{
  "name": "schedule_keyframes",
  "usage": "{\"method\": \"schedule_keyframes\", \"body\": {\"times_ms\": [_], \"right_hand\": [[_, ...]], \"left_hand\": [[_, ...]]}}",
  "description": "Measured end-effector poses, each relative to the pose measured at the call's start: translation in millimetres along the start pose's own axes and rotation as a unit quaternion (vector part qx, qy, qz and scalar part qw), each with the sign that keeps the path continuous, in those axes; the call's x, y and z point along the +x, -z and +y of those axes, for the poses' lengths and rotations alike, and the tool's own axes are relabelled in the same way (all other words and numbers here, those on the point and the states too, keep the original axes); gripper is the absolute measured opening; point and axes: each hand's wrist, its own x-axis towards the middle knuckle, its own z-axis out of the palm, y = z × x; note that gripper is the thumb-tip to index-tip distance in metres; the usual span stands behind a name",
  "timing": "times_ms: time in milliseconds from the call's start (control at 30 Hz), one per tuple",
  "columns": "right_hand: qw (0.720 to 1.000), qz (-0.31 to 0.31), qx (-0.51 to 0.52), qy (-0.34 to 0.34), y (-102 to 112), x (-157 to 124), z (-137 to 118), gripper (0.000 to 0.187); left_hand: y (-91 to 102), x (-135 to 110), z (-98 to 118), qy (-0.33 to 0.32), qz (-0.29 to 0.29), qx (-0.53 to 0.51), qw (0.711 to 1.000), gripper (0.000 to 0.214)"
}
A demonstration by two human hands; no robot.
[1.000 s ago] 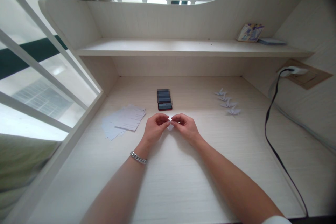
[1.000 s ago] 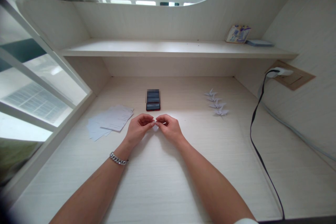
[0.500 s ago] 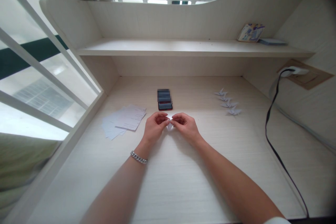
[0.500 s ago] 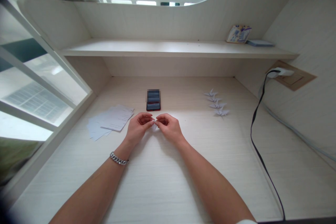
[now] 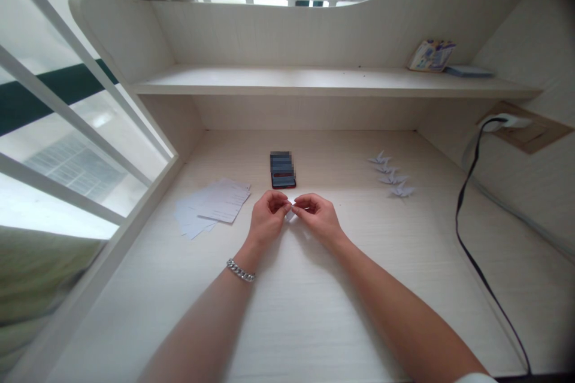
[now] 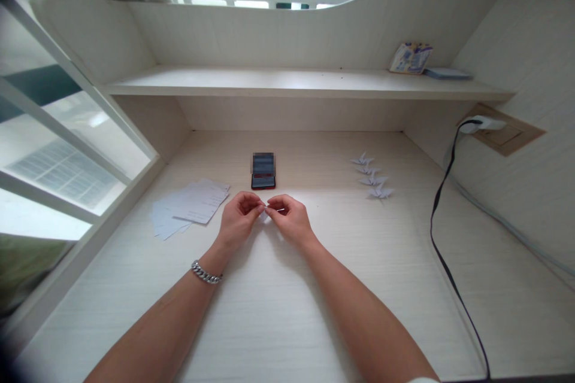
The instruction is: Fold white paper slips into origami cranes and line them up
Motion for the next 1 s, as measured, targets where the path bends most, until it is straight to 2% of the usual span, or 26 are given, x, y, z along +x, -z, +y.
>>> {"method": "schedule_keyframes", "body": {"times_ms": [167,267,400,467,633,833,1000], "right_hand": [[1.0,0.011,0.02,0.002,-3,-1,-6,0.02],[0.999,0.038,0.024,-0.006,-4,0,-7,0.024],[0.994,0.094,0.054,-0.012,-2,3,-2,0.027],[0.991,0.106,0.075,-0.016,-1,4,2,0.029],[0.989,0.077,0.122,-0.03,0,6,9,0.031],[0.995,-0.015,0.086,-0.051,4,5,10,0.031],[0.998,0.007,0.037,-0.054,2,4,10,0.026]], "left_hand": [[-4.9,-3,5,-0.017,0.024,0.038,0.999,0.017],[-6.7,-4,8,-0.014,0.025,0.021,0.999,0.02],[-7.6,-4,8,0.028,-0.033,-0.006,0.999,0.038],[-7.3,-4,6,0.043,-0.057,0.023,0.997,0.034],[-5.6,-3,3,0.029,-0.038,0.093,0.995,0.026],[-3.0,-3,9,0.007,-0.021,0.161,0.987,0.024],[-2.6,-3,10,0.012,-0.023,0.169,0.985,0.023]]}}
